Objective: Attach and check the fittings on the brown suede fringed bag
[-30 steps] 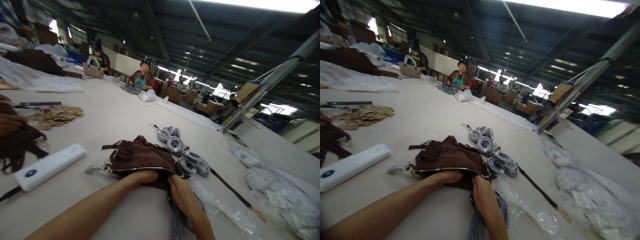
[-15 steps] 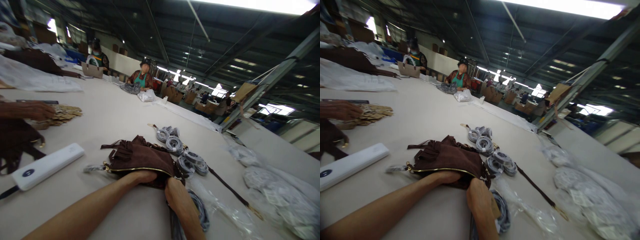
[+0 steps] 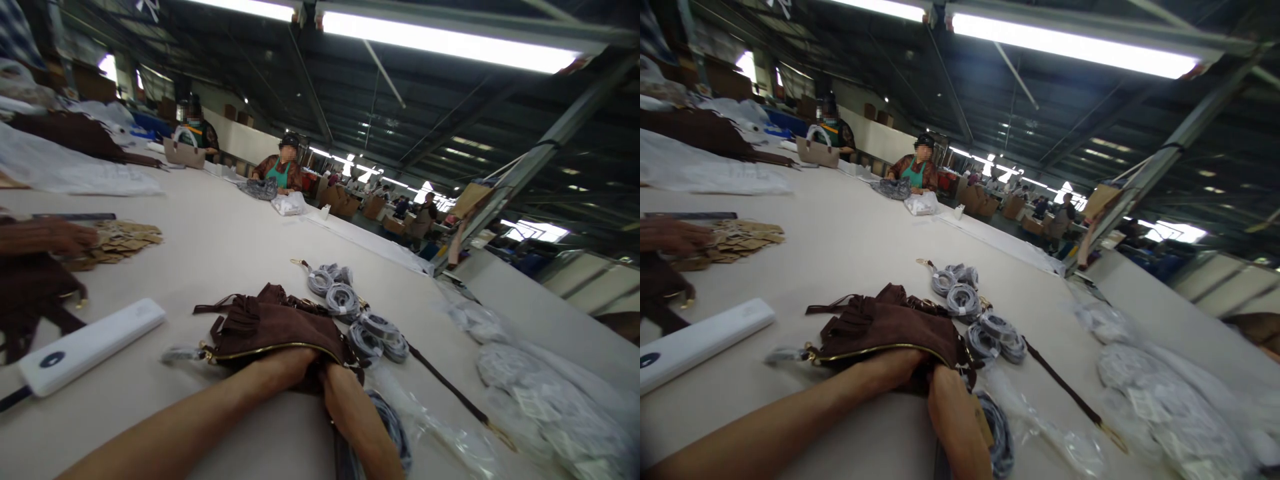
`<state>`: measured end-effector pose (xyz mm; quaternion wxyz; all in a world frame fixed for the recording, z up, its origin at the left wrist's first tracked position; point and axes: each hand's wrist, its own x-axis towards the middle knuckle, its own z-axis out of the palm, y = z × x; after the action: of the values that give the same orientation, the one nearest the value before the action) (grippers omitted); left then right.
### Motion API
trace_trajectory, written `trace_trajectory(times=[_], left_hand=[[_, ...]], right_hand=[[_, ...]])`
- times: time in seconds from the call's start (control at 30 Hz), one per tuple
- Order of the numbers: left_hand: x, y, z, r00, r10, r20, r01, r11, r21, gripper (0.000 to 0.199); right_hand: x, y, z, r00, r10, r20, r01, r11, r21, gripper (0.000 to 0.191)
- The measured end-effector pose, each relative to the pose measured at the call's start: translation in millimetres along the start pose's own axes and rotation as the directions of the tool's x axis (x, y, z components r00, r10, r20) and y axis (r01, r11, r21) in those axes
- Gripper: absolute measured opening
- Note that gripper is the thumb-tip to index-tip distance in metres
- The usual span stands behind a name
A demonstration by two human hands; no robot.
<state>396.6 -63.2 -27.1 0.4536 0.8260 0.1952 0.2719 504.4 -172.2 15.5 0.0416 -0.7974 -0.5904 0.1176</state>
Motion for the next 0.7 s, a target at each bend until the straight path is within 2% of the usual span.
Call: trace_trajectory(times=[0.1, 0.17, 0.23, 0.3, 0.37, 0.43, 0.47, 0.53, 0.63, 0.7], left_hand=[[-7.2, 29.3, -24.7, 0.991, 0.088, 0.106, -0.114, 0.955, 0.275, 0.049], [-11.1, 51.4, -43.1, 0.977, 0.082, 0.198, -0.163, 0.884, 0.438, 0.033], [-12.2, 69.4, -56.6, 0.964, 0.088, 0.250, -0.196, 0.869, 0.453, 0.020], [-11.0, 80.0, -62.3, 0.956, 0.160, 0.247, -0.240, 0.909, 0.341, 0.017], [-8.8, 82.5, -60.9, 0.965, 0.181, 0.189, -0.207, 0.970, 0.126, 0.017], [-6.7, 78.8, -55.0, 0.983, 0.054, 0.176, -0.030, 0.990, -0.136, 0.021], [-5.8, 75.5, -51.5, 0.981, -0.024, 0.193, 0.074, 0.965, -0.253, 0.023], [-4.2, 67.9, -45.2, 0.969, -0.128, 0.211, 0.207, 0.888, -0.411, 0.019], [-2.1, 58.0, -39.8, 0.977, -0.148, 0.151, 0.207, 0.821, -0.532, 0.011], [-0.4, 53.1, -38.2, 0.978, -0.159, 0.134, 0.208, 0.784, -0.585, 0.012]], right_hand=[[-3.4, 16.1, -9.2, 0.987, -0.153, 0.049, 0.129, 0.935, 0.330, 0.029], [-3.6, 26.9, -18.0, 0.970, -0.235, 0.054, 0.175, 0.840, 0.514, 0.032], [-2.7, 35.8, -28.9, 0.958, -0.286, -0.016, 0.236, 0.757, 0.609, 0.036], [-1.7, 41.5, -40.1, 0.950, -0.289, -0.117, 0.299, 0.741, 0.601, 0.036], [-1.0, 43.3, -48.1, 0.935, -0.252, -0.249, 0.348, 0.788, 0.508, 0.032], [-0.2, 41.1, -49.5, 0.914, -0.206, -0.349, 0.361, 0.807, 0.468, 0.029], [0.6, 38.7, -47.5, 0.913, -0.181, -0.365, 0.359, 0.782, 0.510, 0.029], [3.2, 32.7, -39.1, 0.940, -0.129, -0.316, 0.322, 0.644, 0.694, 0.029], [9.5, 25.8, -23.6, 0.974, -0.131, -0.187, 0.220, 0.329, 0.918, 0.035], [13.8, 25.0, -16.5, 0.973, -0.168, -0.160, 0.189, 0.175, 0.966, 0.043]])
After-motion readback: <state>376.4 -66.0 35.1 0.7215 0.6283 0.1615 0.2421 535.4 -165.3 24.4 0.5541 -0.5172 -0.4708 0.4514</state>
